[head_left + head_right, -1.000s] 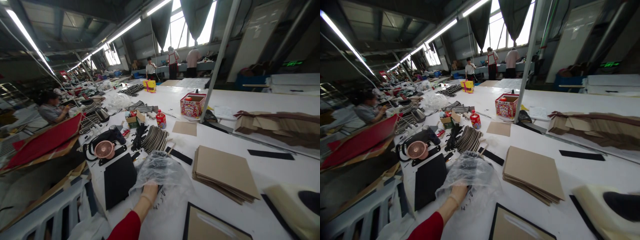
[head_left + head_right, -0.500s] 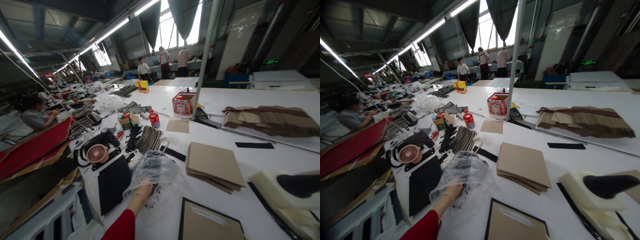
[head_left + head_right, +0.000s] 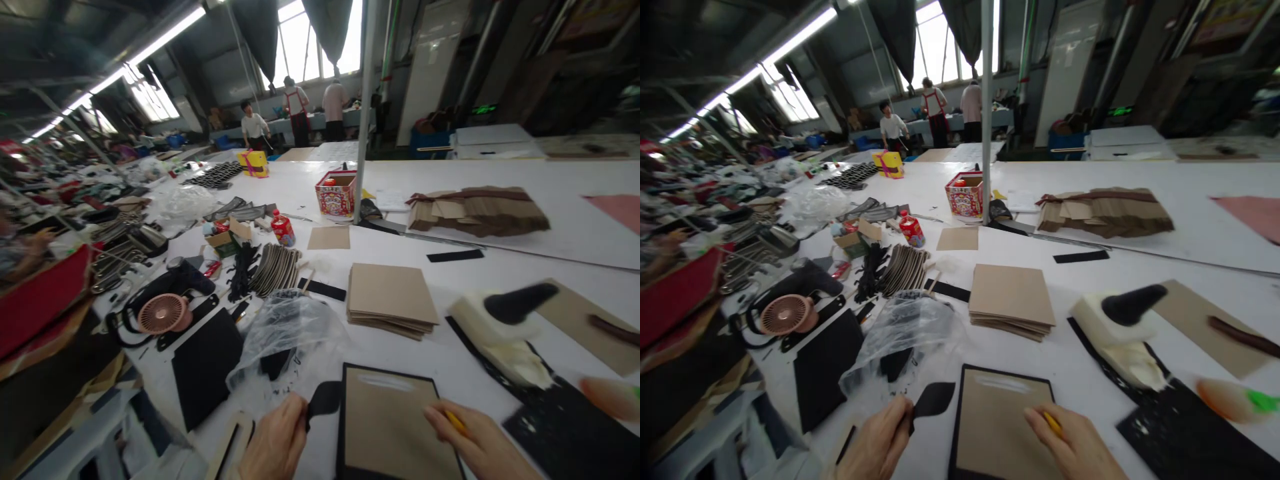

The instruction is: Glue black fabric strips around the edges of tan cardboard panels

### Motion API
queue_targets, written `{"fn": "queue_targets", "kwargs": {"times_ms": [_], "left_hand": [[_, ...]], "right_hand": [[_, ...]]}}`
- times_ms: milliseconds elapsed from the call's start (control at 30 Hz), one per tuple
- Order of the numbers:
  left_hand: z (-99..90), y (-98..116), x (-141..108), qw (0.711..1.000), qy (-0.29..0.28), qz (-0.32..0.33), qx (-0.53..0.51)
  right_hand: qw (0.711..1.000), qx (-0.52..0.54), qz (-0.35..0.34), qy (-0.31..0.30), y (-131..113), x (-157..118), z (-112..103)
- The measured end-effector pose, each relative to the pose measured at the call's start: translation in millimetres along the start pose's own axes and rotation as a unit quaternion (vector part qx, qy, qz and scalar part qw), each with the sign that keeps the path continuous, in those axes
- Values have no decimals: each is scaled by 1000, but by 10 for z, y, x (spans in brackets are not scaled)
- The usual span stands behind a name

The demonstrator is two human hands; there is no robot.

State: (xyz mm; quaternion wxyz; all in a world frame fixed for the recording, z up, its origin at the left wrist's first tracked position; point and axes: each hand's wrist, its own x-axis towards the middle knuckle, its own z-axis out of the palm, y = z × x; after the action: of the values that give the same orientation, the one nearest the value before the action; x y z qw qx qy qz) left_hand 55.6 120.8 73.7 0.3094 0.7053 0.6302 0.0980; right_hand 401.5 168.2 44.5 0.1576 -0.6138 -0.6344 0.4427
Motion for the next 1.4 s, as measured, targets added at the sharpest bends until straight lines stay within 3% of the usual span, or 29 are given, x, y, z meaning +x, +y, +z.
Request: {"fn": "queue_targets", "kwargs": {"times_ms": [100,167,267,333,400,500,633,733,900,1067,1400], "left_hand": [[207,298,44,994,-80,69,23],[354,422,114,987,-113,104,48],[521,488,235,981,-136,130,50],[593,452,312,980,-141,143,-8],[663,364,386,981,-116,127,-90],[818,192,521,980,-72,36,-180],[1076,33,782,946,-90,-107,-292],[1212,3,995,924,-93,-143,-341],[1322,-34,1263,961,-73,-171,-206],[1335,-117,1386,983,-27,-142,-116],[1330,-173,1454,987,-26,-152,-43]], "right_hand": [[993,98,3,-69,-338,17,21],[980,150,-18,-129,-429,-4,8],[958,183,27,-219,-403,-71,21],[951,180,92,-232,-312,-105,48],[953,173,128,-211,-189,-111,58],[966,158,123,-162,18,-60,32],[976,117,151,-103,280,118,12],[979,94,171,-61,451,323,45],[987,24,160,14,669,662,112],[985,-36,162,42,803,819,196],[976,-94,191,50,838,859,261]]}}
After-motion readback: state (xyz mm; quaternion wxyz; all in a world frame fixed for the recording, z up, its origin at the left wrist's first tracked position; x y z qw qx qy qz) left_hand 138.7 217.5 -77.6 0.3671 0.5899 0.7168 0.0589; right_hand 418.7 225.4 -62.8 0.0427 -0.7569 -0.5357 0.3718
